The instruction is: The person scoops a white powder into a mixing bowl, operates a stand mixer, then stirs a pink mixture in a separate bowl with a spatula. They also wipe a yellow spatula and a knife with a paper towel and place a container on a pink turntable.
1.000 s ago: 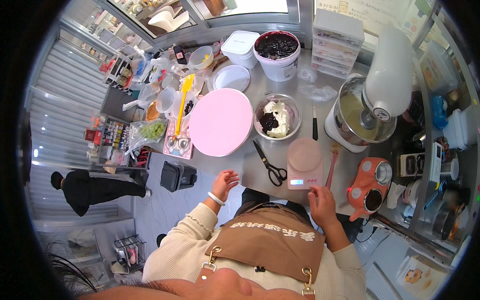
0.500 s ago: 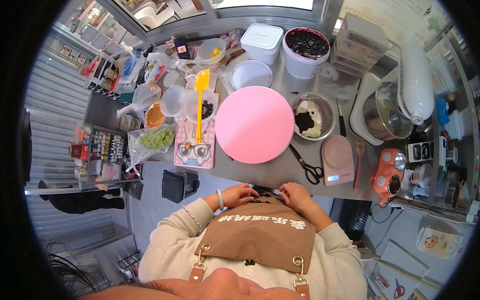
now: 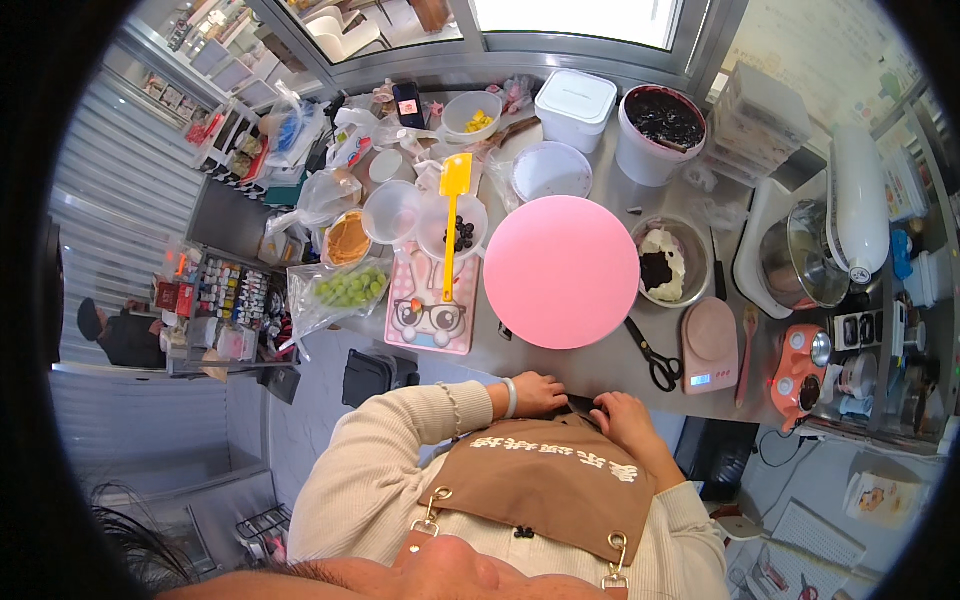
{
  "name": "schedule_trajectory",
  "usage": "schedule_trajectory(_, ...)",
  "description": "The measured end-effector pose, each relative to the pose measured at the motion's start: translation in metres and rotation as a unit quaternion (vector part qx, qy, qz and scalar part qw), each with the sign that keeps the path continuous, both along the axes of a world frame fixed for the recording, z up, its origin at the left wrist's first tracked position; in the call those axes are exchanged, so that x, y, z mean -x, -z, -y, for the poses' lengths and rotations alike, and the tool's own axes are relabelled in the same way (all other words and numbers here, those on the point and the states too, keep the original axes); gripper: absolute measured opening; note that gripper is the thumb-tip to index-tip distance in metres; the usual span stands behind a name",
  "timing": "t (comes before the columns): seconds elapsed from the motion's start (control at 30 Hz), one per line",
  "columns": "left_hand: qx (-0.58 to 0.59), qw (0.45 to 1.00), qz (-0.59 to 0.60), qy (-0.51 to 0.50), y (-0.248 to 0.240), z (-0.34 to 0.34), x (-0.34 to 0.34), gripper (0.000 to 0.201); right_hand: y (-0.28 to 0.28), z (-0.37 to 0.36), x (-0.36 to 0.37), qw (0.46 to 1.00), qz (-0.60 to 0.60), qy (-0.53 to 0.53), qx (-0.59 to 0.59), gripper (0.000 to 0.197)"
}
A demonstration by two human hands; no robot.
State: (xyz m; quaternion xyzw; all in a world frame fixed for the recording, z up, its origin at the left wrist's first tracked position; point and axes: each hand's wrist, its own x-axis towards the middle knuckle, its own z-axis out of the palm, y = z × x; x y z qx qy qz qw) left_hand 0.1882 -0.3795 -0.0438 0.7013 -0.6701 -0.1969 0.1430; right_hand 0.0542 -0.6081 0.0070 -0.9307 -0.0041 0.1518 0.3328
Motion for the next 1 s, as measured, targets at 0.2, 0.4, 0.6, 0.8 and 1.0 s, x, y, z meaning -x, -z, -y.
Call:
schedule_trajectory(0.2, -0.038, 0.997, 0.033, -0.052, -0.005, -0.001, 0.014, 0.027, 0.000, 0.014, 0.009, 0.999, -0.010, -0.027, 0.028, 0.024)
schedule_trajectory(0.4, -0.058, 0.995, 0.054, -0.058, -0.009, 0.011, 0.033, 0.029, -0.005, 0.039, 0.020, 1.000, 0.010, -0.021, 0.017, 0.026)
schedule_trajectory(0.6, -0.009, 0.998, -0.058, -0.033, -0.026, 0.045, 0.039, 0.017, 0.004, 0.075, 0.053, 1.000, -0.029, 0.011, -0.001, 0.026)
schedule_trajectory(0.8, 0.086, 0.960, -0.209, -0.167, -0.134, 0.063, 0.032, 0.012, 0.051, 0.169, 0.088, 0.905, -0.019, 0.425, -0.014, 0.041)
schedule_trajectory(1.0, 0.233, 0.930, -0.130, -0.253, -0.187, 0.108, 0.036, 0.013, 0.102, 0.229, 0.076, 0.866, 0.076, 0.462, 0.178, 0.056)
